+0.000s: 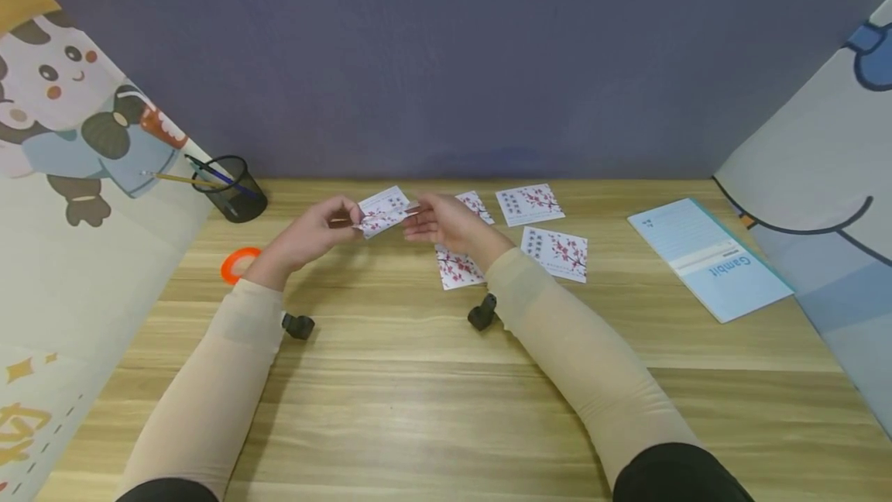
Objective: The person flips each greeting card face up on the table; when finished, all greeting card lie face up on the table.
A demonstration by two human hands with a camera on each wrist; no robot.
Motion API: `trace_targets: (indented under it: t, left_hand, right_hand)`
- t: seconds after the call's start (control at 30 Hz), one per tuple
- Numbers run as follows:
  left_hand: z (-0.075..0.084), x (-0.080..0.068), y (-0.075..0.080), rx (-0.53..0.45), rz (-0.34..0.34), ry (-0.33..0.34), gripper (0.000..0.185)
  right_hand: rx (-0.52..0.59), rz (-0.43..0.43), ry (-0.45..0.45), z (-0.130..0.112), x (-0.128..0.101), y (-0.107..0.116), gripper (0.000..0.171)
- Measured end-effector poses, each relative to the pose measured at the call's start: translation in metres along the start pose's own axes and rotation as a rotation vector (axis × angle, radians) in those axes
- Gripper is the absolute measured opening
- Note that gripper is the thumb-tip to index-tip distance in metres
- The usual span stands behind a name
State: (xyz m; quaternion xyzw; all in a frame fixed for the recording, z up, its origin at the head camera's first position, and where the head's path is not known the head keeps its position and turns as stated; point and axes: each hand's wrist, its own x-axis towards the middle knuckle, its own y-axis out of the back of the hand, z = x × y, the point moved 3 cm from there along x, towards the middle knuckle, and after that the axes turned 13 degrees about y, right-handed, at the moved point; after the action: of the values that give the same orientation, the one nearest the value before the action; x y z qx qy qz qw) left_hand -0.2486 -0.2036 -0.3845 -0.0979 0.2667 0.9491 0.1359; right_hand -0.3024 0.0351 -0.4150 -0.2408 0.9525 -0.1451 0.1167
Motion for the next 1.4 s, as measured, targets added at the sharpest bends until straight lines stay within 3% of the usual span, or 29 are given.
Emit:
trace_targets:
  t: [0.37,0.57,0.67,0.7,0.8,0.9,1.13,1.4]
  left_hand:
    - [-0.005,-0.001,-0.002,-0.03,-0.008,-0.004,0.017]
    - [-0.004,-0.001,-0.003,-0.048,-0.011,-0.019,0.018]
    - [-0.005,-0.001,-0.003,-0.053,-0.011,-0.027,0.019]
    - [-0.005,-0.001,-0.003,-0.058,-0.013,-0.029,0.02]
    - [-0.006,0.0,-0.004,-0.059,-0.022,-0.015,0.027]
    - [-0.007,0.001,-0.006,-0.052,-0.034,0.018,0.04]
    - [-0.006,0.002,-0.007,-0.065,-0.037,0.069,0.071]
    - [-0.005,0.001,-0.007,-0.129,-0.016,0.092,0.098]
  right_hand:
    - [0.013,0.025,-0.032,0.004,-0.001,0.0,0.025]
    - [0.031,0.064,-0.048,0.007,-0.001,0.003,0.034]
    - [0.017,0.075,-0.045,0.008,-0.001,0.005,0.012]
    - [0.011,0.075,-0.042,0.008,-0.001,0.005,0.005]
    - [-0.016,0.068,-0.031,0.009,-0.001,0.006,0.013]
    - [-0.031,0.062,-0.023,0.01,-0.001,0.007,0.004]
    - [-0.053,0.049,-0.031,0.011,-0.001,0.008,0.057]
    - [-0.074,0.046,-0.048,0.013,0.0,0.01,0.068]
